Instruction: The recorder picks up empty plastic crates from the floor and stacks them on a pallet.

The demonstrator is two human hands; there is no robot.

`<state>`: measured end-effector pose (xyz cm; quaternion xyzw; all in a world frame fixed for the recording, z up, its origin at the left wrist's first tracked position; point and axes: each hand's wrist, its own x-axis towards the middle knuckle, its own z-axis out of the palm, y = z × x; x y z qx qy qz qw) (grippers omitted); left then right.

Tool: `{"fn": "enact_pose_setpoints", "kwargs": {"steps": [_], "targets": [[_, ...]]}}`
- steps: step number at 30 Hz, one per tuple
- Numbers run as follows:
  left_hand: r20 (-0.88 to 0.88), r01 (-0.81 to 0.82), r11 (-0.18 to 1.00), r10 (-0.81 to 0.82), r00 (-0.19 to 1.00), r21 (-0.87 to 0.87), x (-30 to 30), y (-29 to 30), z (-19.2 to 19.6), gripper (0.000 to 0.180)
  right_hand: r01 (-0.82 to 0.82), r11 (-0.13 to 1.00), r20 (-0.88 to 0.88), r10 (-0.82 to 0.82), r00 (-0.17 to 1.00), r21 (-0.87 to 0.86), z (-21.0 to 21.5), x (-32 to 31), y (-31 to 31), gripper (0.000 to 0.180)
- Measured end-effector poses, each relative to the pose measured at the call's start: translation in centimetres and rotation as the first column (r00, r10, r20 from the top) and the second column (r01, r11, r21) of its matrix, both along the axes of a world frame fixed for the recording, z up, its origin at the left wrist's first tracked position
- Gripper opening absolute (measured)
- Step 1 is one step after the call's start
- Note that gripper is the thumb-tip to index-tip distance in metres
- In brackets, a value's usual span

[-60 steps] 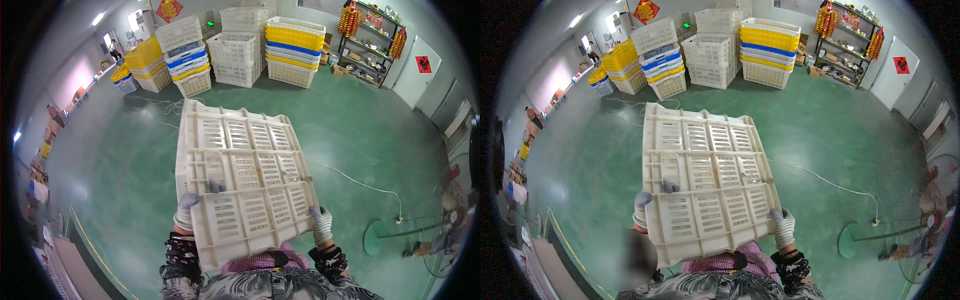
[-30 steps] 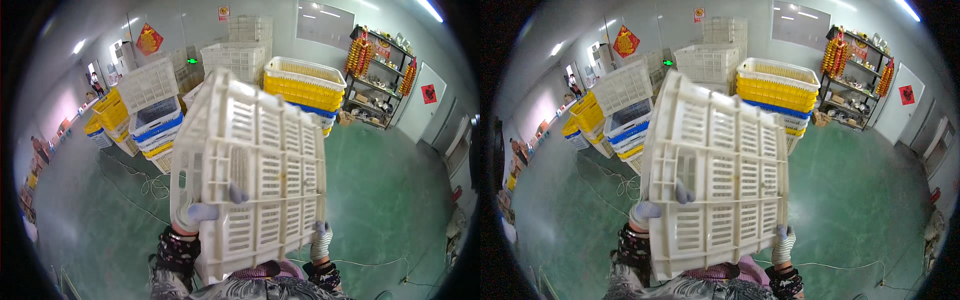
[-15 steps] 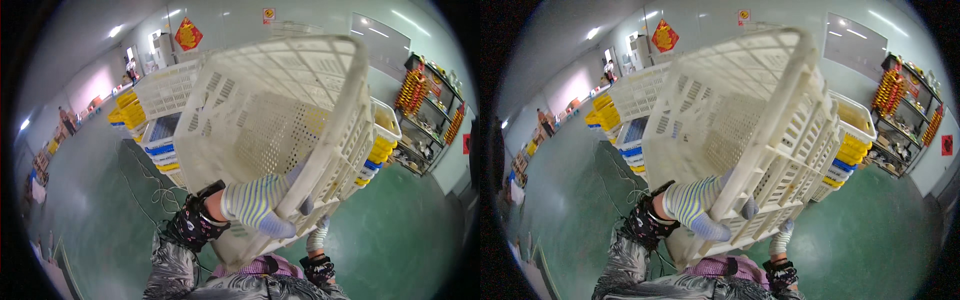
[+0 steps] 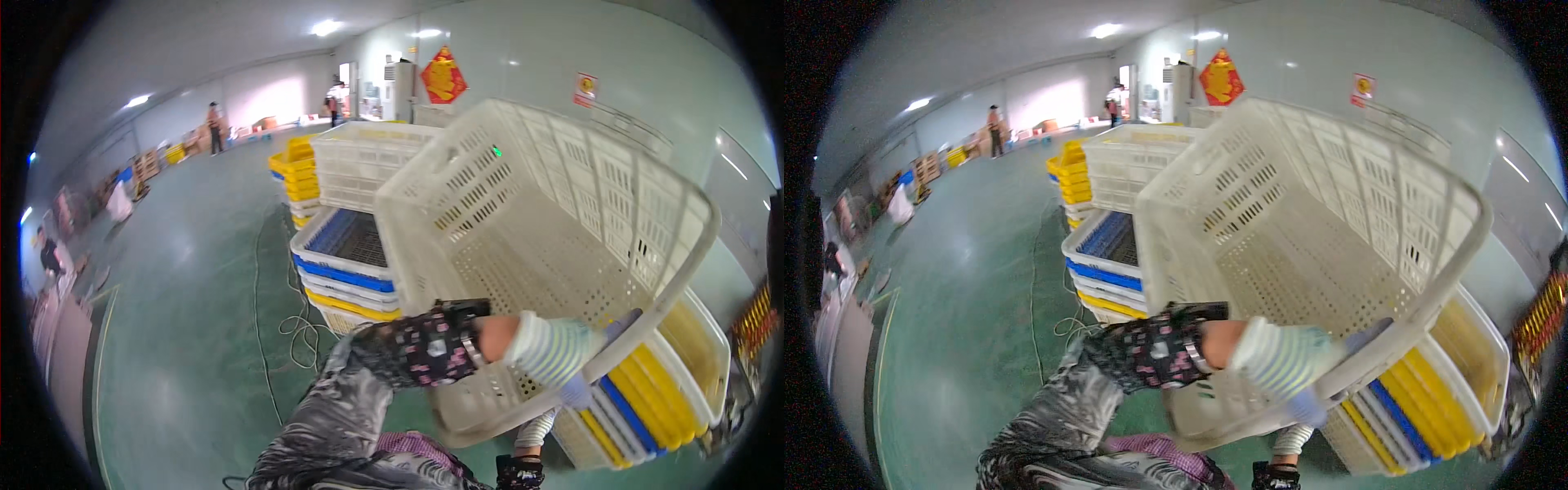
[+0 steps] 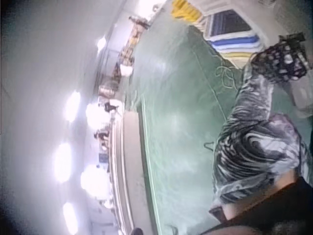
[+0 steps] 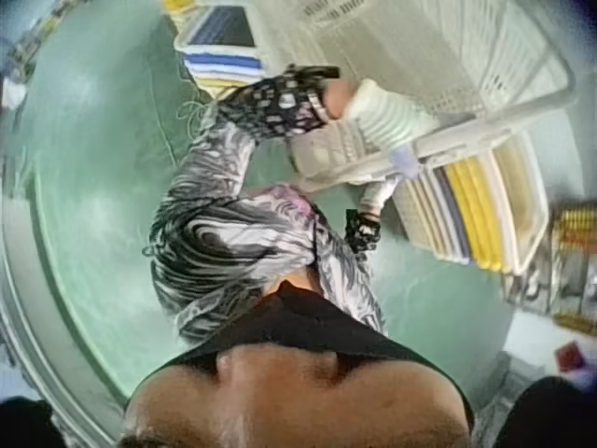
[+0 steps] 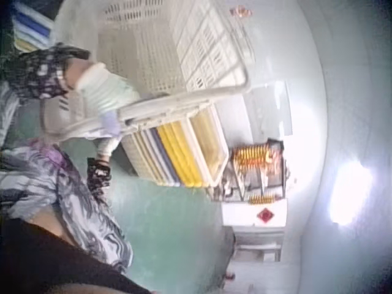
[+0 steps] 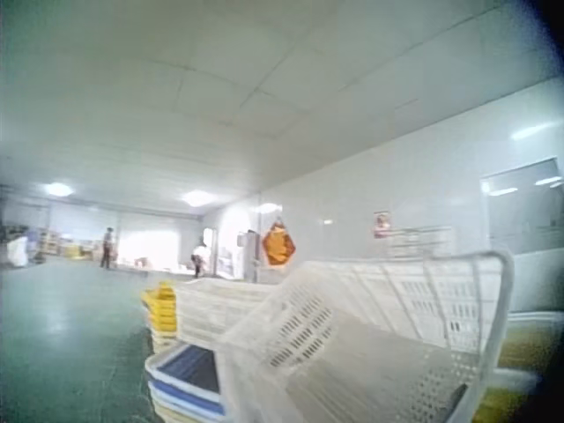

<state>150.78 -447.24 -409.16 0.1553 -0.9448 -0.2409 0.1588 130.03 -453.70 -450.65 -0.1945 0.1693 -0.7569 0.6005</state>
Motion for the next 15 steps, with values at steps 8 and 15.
{"fn": "enact_pose_setpoints", "kwargs": {"steps": [8, 15], "targets": [[0.221, -0.062, 0.968, 0.117, 0.968, -0.242, 6.3, -0.4, -6.0, 0.062, 0.319, 0.919, -0.474, -0.393, 0.788, -0.232, 15.9, 6.5, 10.0, 0.066], [0.130, -0.292, 0.924, 0.331, 0.935, -0.247, 10.5, -1.1, -4.3, 0.054, 0.119, 0.924, -0.425, -0.279, 0.861, -0.364, 27.6, 15.1, 6.4, 0.072]]}}
